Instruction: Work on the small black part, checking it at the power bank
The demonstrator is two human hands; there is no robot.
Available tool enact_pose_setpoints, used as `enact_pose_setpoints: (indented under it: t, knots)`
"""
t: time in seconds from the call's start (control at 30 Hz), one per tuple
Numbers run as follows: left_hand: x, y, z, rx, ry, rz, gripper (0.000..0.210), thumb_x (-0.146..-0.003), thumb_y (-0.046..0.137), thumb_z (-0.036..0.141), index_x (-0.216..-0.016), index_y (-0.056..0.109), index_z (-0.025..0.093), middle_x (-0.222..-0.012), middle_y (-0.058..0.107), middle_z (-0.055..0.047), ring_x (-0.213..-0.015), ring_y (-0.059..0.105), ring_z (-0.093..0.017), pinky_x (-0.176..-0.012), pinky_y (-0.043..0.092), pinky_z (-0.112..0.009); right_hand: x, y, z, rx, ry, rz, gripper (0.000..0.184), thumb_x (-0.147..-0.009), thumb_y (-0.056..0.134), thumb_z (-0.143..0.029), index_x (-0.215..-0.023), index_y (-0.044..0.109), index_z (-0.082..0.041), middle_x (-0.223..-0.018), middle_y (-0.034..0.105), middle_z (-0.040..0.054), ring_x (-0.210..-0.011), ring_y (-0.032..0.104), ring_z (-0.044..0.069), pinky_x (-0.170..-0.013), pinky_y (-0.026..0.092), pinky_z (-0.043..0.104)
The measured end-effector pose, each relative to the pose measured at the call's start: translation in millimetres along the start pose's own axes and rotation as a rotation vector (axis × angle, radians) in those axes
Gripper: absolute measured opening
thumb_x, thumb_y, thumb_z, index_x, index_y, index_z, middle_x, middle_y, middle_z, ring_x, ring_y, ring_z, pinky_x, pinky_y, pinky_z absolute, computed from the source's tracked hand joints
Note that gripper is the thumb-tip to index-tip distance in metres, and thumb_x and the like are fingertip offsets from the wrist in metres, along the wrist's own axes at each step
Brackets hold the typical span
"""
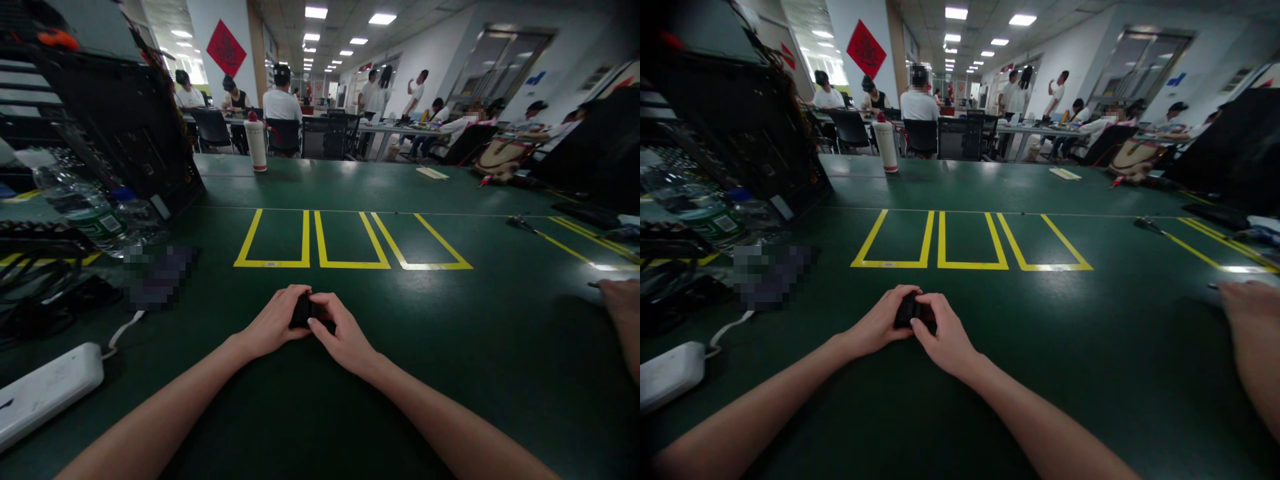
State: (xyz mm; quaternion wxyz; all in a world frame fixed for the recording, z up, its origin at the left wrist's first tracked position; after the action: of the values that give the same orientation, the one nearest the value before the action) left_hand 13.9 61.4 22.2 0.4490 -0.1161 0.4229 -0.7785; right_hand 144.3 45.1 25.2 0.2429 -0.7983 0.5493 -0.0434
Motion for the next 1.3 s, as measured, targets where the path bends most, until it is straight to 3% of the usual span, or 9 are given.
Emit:
enact_pose_setpoints:
  t: [0.17, 0.4, 0.57, 0.77, 0.9, 1.0, 1.3]
  knots:
    - [-0.4, -3.3, 6.0, 0.006, 0.017, -0.029, 0.059, -0.075, 0.062, 0.025, -0.123, 0.028, 0.024, -0.119, 0.043, -0.007, -0.108, 0.045, -0.024, -0.091, 0.041, -0.043, -0.1, -0.8, 1.4, -0.007, -0.028, 0.03, 0.024, -0.082, 0.047, -0.019, -0.106, 0.047, -0.022, -0.109, 0.047, 0.0051, -0.1, 0.05, 0.018, -0.086, 0.046, 0.037]
    - [0.2, -3.1, 3.7, 0.01, 0.01, -0.031, 0.058, -0.075, 0.061, 0.027, -0.123, 0.028, 0.024, -0.119, 0.044, -0.008, -0.109, 0.045, -0.025, -0.09, 0.041, -0.045, -2.3, -0.5, 2.6, 0.018, 0.021, 0.012, 0.033, -0.084, 0.045, -0.021, -0.116, 0.042, -0.023, -0.11, 0.047, 0.0061, -0.099, 0.05, 0.019, -0.086, 0.046, 0.038]
    - [0.9, -0.7, 1.7, 0.006, 0.018, -0.007, 0.061, -0.072, 0.064, 0.024, -0.122, 0.029, 0.025, -0.119, 0.044, -0.006, -0.109, 0.045, -0.025, -0.09, 0.041, -0.044, -1.8, -0.6, 2.8, 0.024, 0.031, 0.011, 0.025, -0.083, 0.047, -0.024, -0.108, 0.046, -0.022, -0.104, 0.048, 0.0054, -0.092, 0.052, 0.018, -0.081, 0.047, 0.037]
    - [0.2, -0.1, 3.3, 0.012, 0.037, -0.002, 0.06, -0.074, 0.063, 0.026, -0.122, 0.029, 0.025, -0.119, 0.044, -0.007, -0.108, 0.045, -0.025, -0.09, 0.041, -0.044, -1.0, -1.6, 1.9, 0.002, -0.042, 0.049, 0.018, -0.082, 0.047, -0.02, -0.1, 0.05, -0.022, -0.106, 0.048, 0.0047, -0.097, 0.05, 0.018, -0.085, 0.045, 0.037]
    - [-0.2, -0.7, 4.0, 0.015, 0.023, -0.001, 0.06, -0.073, 0.064, 0.026, -0.122, 0.029, 0.025, -0.118, 0.044, -0.007, -0.107, 0.046, -0.025, -0.089, 0.041, -0.045, -2.3, -2.0, 5.2, 0.012, -0.022, 0.068, 0.025, -0.082, 0.047, -0.019, -0.107, 0.047, -0.022, -0.104, 0.049, 0.0049, -0.097, 0.05, 0.018, -0.086, 0.045, 0.037]
    - [-0.1, -0.4, 3.9, 0.023, 0.015, 0.0, 0.06, -0.073, 0.064, 0.026, -0.122, 0.029, 0.026, -0.118, 0.044, -0.007, -0.107, 0.046, -0.026, -0.088, 0.041, -0.046, -2.9, -1.7, 5.6, 0.028, -0.008, 0.055, 0.03, -0.083, 0.046, -0.02, -0.112, 0.044, -0.022, -0.106, 0.049, 0.0054, -0.098, 0.05, 0.018, -0.087, 0.044, 0.037]
    - [0.3, -0.7, 2.6, 0.01, 0.018, 0.0, 0.061, -0.073, 0.064, 0.024, -0.122, 0.029, 0.025, -0.119, 0.044, -0.007, -0.108, 0.045, -0.026, -0.09, 0.04, -0.045, -0.3, -0.1, 1.7, -0.03, -0.013, 0.013, 0.02, -0.083, 0.046, -0.022, -0.103, 0.046, -0.021, -0.105, 0.048, 0.0045, -0.096, 0.052, 0.017, -0.084, 0.046, 0.035]
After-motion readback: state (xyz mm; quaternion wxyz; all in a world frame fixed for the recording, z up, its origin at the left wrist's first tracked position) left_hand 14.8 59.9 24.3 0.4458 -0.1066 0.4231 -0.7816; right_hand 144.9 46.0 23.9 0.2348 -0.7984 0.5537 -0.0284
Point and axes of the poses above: each hand's wrist, its own x-axis away from the middle knuckle, its own y-axis out of the palm, z = x × y, the point moved 5 cm from there along -x, towards the middle knuckle
